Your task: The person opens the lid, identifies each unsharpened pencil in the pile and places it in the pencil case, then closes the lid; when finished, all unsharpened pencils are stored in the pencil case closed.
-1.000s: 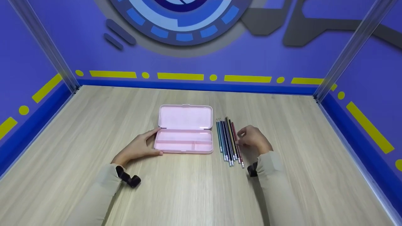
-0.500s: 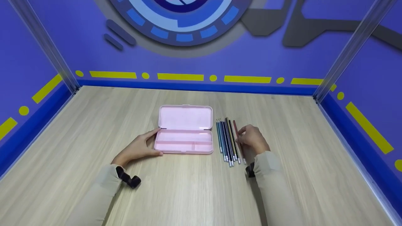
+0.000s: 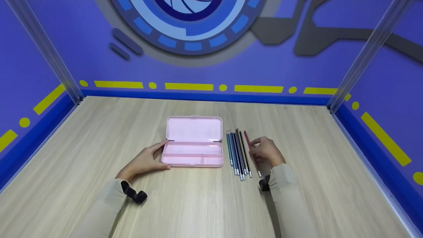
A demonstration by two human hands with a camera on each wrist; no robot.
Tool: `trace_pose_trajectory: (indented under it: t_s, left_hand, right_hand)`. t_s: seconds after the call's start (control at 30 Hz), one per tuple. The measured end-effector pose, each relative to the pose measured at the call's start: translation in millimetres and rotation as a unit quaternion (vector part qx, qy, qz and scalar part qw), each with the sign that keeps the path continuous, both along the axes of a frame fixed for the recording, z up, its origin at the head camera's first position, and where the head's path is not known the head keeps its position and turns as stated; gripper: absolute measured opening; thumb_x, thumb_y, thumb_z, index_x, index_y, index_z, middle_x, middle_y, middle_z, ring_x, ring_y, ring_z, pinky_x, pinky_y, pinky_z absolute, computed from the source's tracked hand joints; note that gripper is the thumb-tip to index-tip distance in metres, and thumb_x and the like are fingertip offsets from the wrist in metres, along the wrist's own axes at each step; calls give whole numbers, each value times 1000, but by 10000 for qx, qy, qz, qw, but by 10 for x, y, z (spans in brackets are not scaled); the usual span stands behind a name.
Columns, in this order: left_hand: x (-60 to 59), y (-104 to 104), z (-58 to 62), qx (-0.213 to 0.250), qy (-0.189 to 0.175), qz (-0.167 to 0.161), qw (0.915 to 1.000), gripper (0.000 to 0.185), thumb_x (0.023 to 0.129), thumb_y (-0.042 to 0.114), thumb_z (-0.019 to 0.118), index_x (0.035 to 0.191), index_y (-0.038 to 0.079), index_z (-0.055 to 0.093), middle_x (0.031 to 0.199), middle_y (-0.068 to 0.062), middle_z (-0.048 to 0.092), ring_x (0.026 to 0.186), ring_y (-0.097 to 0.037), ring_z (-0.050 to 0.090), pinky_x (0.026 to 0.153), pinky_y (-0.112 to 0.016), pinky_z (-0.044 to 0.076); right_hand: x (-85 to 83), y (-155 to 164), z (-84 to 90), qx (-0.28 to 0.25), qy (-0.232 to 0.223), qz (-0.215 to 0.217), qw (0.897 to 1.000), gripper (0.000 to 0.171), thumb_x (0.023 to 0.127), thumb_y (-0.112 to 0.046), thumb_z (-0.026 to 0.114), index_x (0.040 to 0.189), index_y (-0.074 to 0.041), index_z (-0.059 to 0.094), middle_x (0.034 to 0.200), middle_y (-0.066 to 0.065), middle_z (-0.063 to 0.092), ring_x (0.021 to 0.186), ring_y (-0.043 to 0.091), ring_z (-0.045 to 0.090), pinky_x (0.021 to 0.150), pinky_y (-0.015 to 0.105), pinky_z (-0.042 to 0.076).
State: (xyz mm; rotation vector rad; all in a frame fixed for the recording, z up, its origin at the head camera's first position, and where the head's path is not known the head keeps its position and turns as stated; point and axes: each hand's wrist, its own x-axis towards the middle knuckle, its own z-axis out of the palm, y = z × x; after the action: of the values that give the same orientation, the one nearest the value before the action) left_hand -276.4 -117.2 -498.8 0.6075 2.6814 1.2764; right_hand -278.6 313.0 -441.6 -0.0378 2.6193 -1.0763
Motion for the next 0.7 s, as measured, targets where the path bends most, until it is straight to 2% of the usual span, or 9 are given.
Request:
trace_pose_trajectory:
  t_s: [0.23, 0.47, 0.7]
  left_hand:
    - [14, 3, 8, 80, -103, 12, 9999, 104, 64, 41, 88, 150, 16, 35, 152, -14, 37, 143, -30, 31, 119, -46, 24]
    - [29, 6, 24, 206, -174, -46, 9996, 103, 65, 39, 88, 150, 16, 36, 152, -13, 38, 143, -28, 32, 119, -44, 25]
    - [9, -5, 22, 118, -56, -89, 9999, 103, 65, 40, 88, 149, 13, 36, 152, -15, 38, 142, -30, 32, 119, -45, 25]
  right_hand:
    - [-8, -9, 16, -103, -129, 31, 9999, 54, 89, -13, 64, 134, 12, 47, 92, 15, 69, 70, 11, 64, 63, 30, 59]
    - [-26, -34, 34, -58, -13, 43, 10000, 43, 89, -12, 65, 123, 13, 58, 85, 9, 69, 67, 10, 61, 60, 27, 57]
    - [-59, -65, 56, -10, 149, -95, 9998, 39, 90, -14, 64, 121, 10, 61, 91, 11, 69, 68, 10, 61, 61, 28, 57]
